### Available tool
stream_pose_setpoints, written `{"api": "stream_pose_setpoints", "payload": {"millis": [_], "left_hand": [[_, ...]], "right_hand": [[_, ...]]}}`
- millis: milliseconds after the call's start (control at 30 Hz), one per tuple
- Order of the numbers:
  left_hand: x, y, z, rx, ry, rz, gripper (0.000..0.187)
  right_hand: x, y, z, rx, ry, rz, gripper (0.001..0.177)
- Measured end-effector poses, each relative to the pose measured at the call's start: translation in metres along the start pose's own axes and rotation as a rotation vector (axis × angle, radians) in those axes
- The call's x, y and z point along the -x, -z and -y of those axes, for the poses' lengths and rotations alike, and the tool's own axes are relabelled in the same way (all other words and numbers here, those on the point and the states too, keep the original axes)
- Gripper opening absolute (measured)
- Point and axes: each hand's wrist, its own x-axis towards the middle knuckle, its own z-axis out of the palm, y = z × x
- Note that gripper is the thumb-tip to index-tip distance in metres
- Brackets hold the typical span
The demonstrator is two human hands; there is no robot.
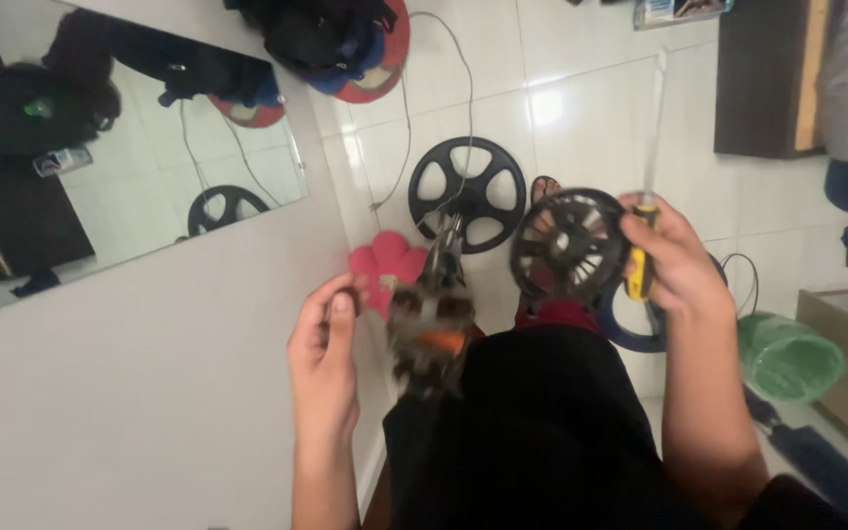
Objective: The person disassembles an electric fan by removing the fan blade and motor housing using a screwdriver. They then reattach the motor housing and continue to work on the fan components.
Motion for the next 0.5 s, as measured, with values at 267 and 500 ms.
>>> {"api": "stream_pose_setpoints", "payload": {"millis": [267, 500], "left_hand": [[-0.017, -0.041, -0.034, -0.181, -0.068, -0.093, 0.047], [-0.008, -0.046, -0.044, 0.043, -0.223, -0.115, 0.057]], "right_hand": [[-0.09, -0.08, 0.065, -0.011, -0.054, 0.165, 0.024], [-0.108, -0.134, 0.093, -0.063, -0.085, 0.379, 0.032]]}}
